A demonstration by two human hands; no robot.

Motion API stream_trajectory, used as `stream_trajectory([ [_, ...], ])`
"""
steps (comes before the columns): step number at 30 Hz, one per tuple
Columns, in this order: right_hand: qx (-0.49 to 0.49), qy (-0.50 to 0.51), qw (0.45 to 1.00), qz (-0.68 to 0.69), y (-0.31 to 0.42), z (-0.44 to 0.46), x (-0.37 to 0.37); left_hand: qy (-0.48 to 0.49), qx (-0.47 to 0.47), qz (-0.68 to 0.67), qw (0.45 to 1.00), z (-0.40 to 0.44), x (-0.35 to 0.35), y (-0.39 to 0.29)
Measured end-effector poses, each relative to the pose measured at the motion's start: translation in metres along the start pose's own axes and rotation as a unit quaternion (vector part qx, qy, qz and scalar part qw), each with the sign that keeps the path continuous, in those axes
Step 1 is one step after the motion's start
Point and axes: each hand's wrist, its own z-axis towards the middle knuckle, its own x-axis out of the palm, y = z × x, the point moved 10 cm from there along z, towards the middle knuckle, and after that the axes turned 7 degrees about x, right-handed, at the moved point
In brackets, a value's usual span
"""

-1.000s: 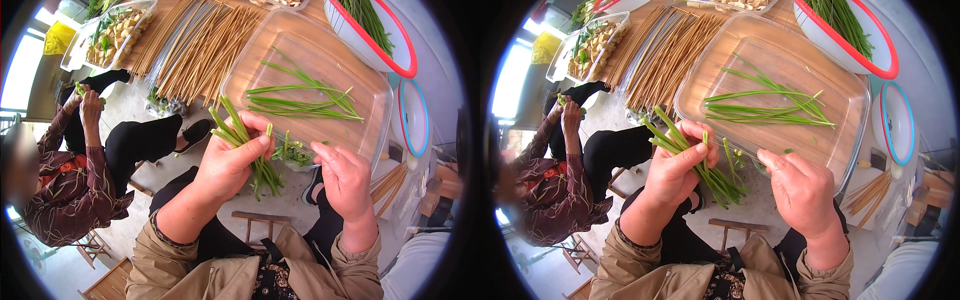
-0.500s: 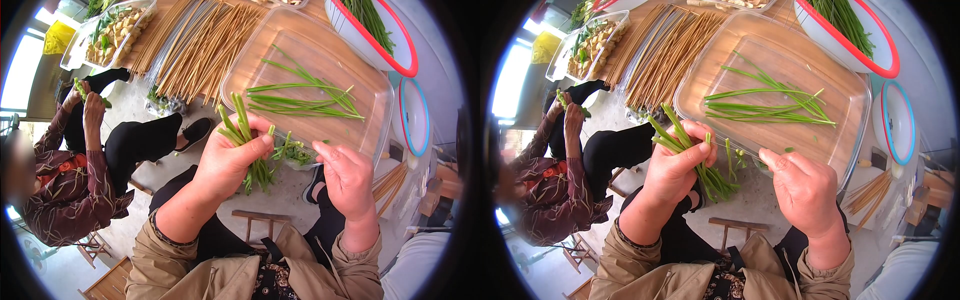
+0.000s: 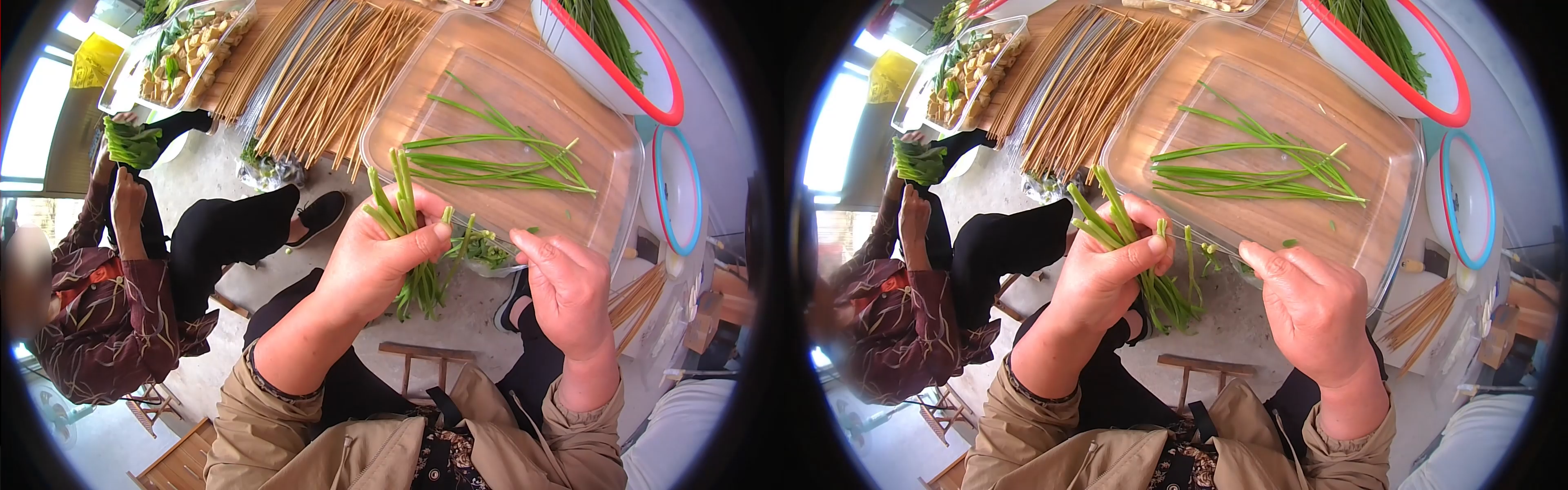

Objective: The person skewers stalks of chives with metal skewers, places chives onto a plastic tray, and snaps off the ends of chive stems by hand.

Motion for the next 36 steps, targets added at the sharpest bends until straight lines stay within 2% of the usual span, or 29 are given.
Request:
stream_trajectory([
  [9,0.001,0.010,0.999,0.046,0.002,0.000,0.004,0.017,-0.021,-0.042,0.999,-0.003,0.008,0.010],
  [13,0.016,0.014,0.998,0.062,0.000,0.000,0.003,0.030,-0.004,-0.059,0.998,-0.002,0.013,0.007],
  [16,0.029,0.014,0.997,0.073,-0.004,0.000,0.001,0.005,0.002,-0.048,0.999,-0.003,0.009,0.008],
  [20,0.037,0.001,0.996,0.082,-0.008,0.000,-0.004,-0.032,0.009,0.019,0.999,-0.002,0.004,-0.001],
  [22,0.042,0.001,0.996,0.081,-0.009,0.000,-0.005,0.002,0.013,0.157,0.987,-0.003,0.001,-0.007],
  [23,0.042,-0.001,0.996,0.080,-0.010,0.000,-0.007,-0.013,0.021,0.183,0.983,-0.003,0.001,-0.011],
  [27,0.049,-0.017,0.995,0.081,-0.014,-0.001,-0.013,-0.064,0.037,0.228,0.971,-0.013,-0.024,-0.016],
  [36,0.077,-0.051,0.993,0.071,-0.024,-0.006,-0.026,-0.050,0.036,0.175,0.983,-0.025,-0.040,-0.020],
])
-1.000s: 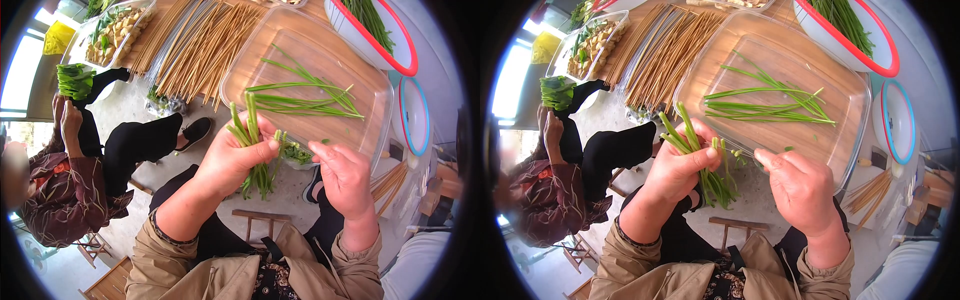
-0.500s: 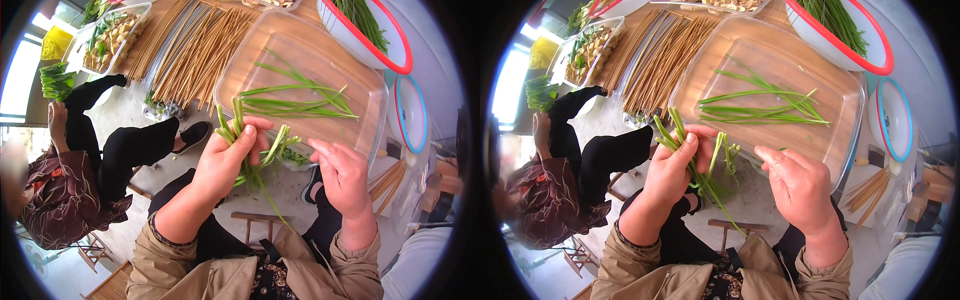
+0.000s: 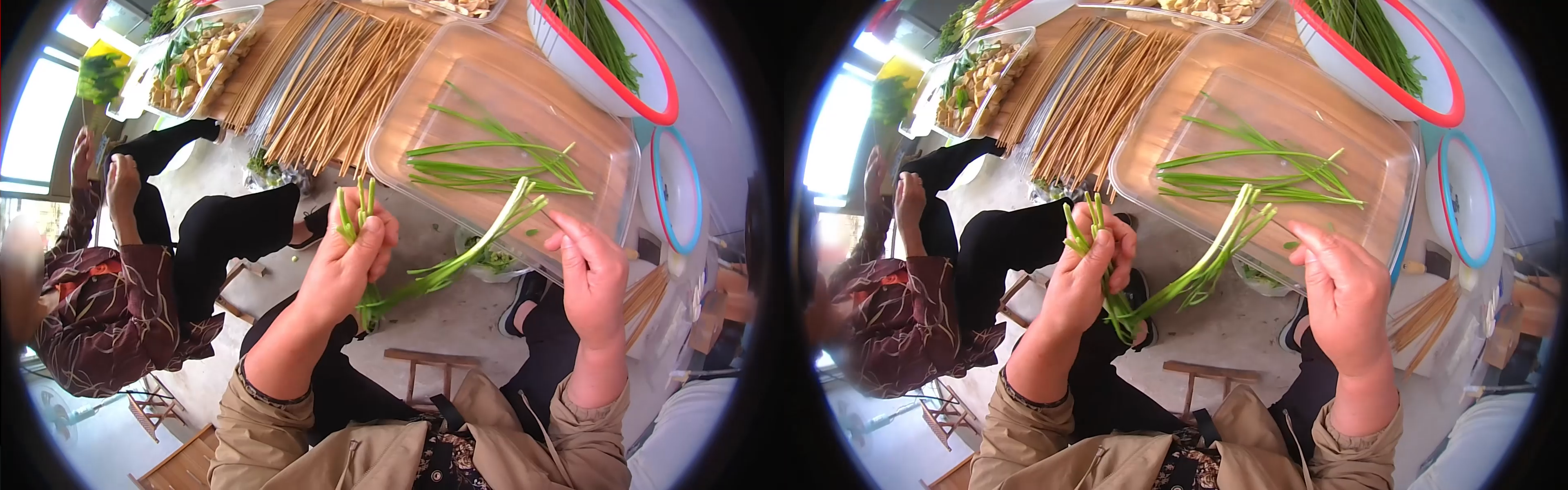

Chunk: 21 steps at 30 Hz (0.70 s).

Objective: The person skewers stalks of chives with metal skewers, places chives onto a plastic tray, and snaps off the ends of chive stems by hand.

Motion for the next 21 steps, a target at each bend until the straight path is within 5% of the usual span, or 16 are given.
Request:
stream_trajectory([
  [12,0.021,-0.010,0.999,0.049,-0.007,-0.001,0.000,0.033,-0.046,-0.075,0.996,0.001,0.018,0.005],
  [14,0.089,-0.045,0.987,0.127,-0.021,-0.004,-0.009,0.044,-0.033,-0.063,0.997,0.003,0.016,0.006],
  [16,0.099,-0.053,0.984,0.137,-0.025,-0.006,-0.012,0.017,0.064,0.148,0.987,0.007,0.004,-0.008],
  [17,0.093,-0.056,0.984,0.138,-0.024,-0.006,-0.012,0.016,0.064,0.148,0.987,0.009,0.001,-0.008],
  [19,0.087,-0.058,0.985,0.139,-0.023,-0.005,-0.013,-0.020,0.177,0.429,0.886,0.009,-0.006,-0.035],
  [21,0.036,-0.033,0.996,0.080,-0.009,-0.003,-0.007,-0.029,0.138,0.466,0.874,0.010,-0.017,-0.034],
])
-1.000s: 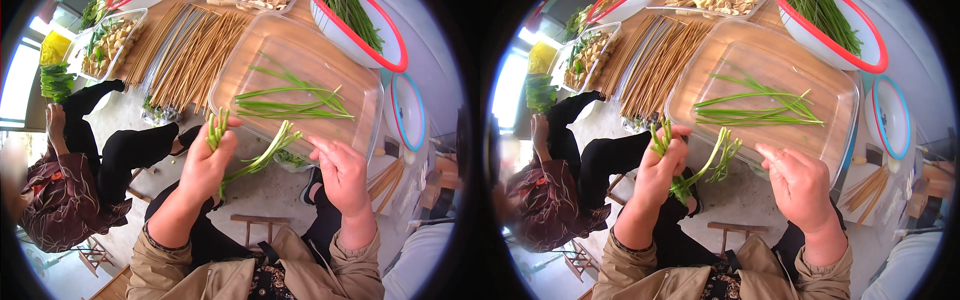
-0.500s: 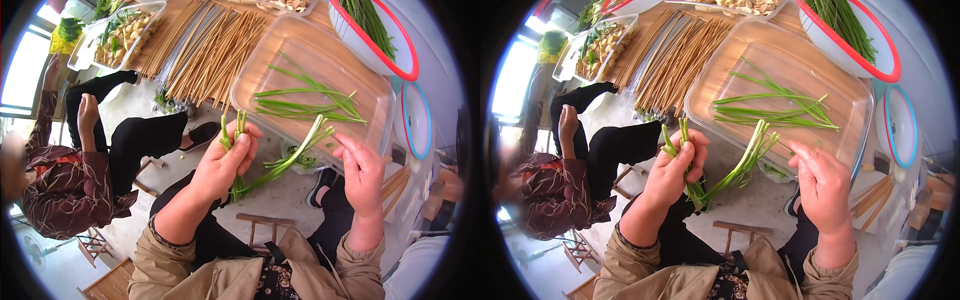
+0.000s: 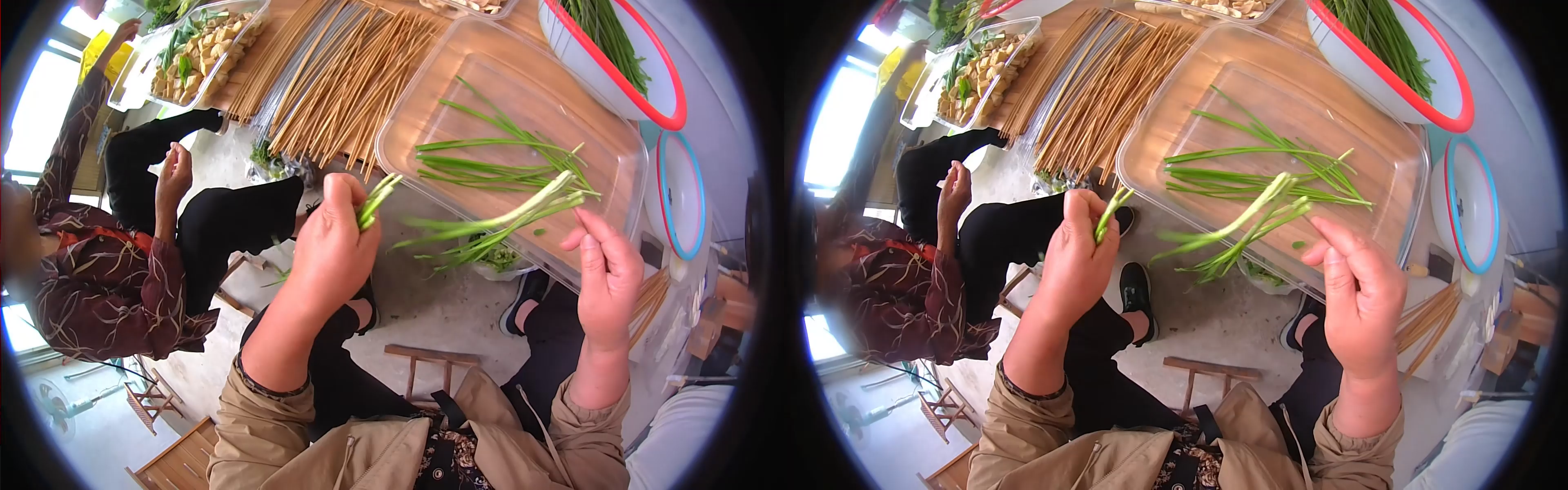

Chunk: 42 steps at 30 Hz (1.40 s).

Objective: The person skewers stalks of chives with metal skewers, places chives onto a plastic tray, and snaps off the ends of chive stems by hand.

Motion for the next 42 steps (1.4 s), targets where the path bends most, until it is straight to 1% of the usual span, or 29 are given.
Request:
stream_trajectory([
  [2,-0.008,0.014,1.000,-0.015,0.002,0.000,0.005,0.003,-0.010,0.002,1.000,0.000,0.001,0.004],
  [4,-0.016,0.028,0.999,-0.030,0.007,-0.001,0.009,-0.004,0.003,-0.073,0.997,-0.002,0.005,0.004],
  [5,-0.031,0.046,0.998,-0.042,0.012,-0.003,0.014,-0.006,0.005,-0.074,0.997,-0.004,0.004,0.000],
  [6,-0.043,0.065,0.995,-0.054,0.016,-0.003,0.019,0.039,-0.042,-0.219,0.974,-0.007,0.016,0.000],
  [7,-0.042,0.065,0.996,-0.054,0.016,-0.003,0.020,0.083,-0.088,-0.359,0.925,-0.012,0.032,-0.003],
  [8,-0.060,0.076,0.994,-0.048,0.019,-0.003,0.024,0.099,-0.082,-0.422,0.897,-0.014,0.038,-0.010],
  [9,-0.077,0.086,0.992,-0.043,0.022,-0.005,0.027,0.100,-0.081,-0.422,0.897,-0.014,0.039,-0.014],
  [11,-0.083,0.092,0.992,-0.039,0.024,-0.007,0.031,0.119,-0.103,-0.530,0.833,-0.016,0.047,-0.029],
  [13,-0.091,0.097,0.990,-0.036,0.026,-0.010,0.036,0.119,-0.106,-0.540,0.826,-0.017,0.048,-0.037],
  [15,-0.103,0.103,0.988,-0.040,0.028,-0.011,0.041,0.145,-0.086,-0.532,0.830,-0.017,0.049,-0.045],
  [17,-0.105,0.106,0.988,-0.047,0.029,-0.011,0.044,0.139,-0.075,-0.518,0.841,-0.018,0.050,-0.042],
  [19,-0.107,0.110,0.987,-0.054,0.030,-0.011,0.047,0.147,-0.082,-0.497,0.851,-0.018,0.050,-0.042],
  [23,-0.109,0.108,0.986,-0.064,0.030,-0.011,0.051,0.146,-0.111,-0.490,0.852,-0.017,0.047,-0.045],
  [25,-0.110,0.107,0.986,-0.069,0.030,-0.010,0.052,0.142,-0.128,-0.510,0.838,-0.018,0.047,-0.045],
  [35,-0.105,0.105,0.986,-0.077,0.030,-0.010,0.053,0.137,-0.126,-0.524,0.831,-0.020,0.051,-0.039],
  [42,-0.098,0.103,0.987,-0.074,0.029,-0.009,0.051,0.125,-0.156,-0.525,0.827,-0.019,0.046,-0.040],
])
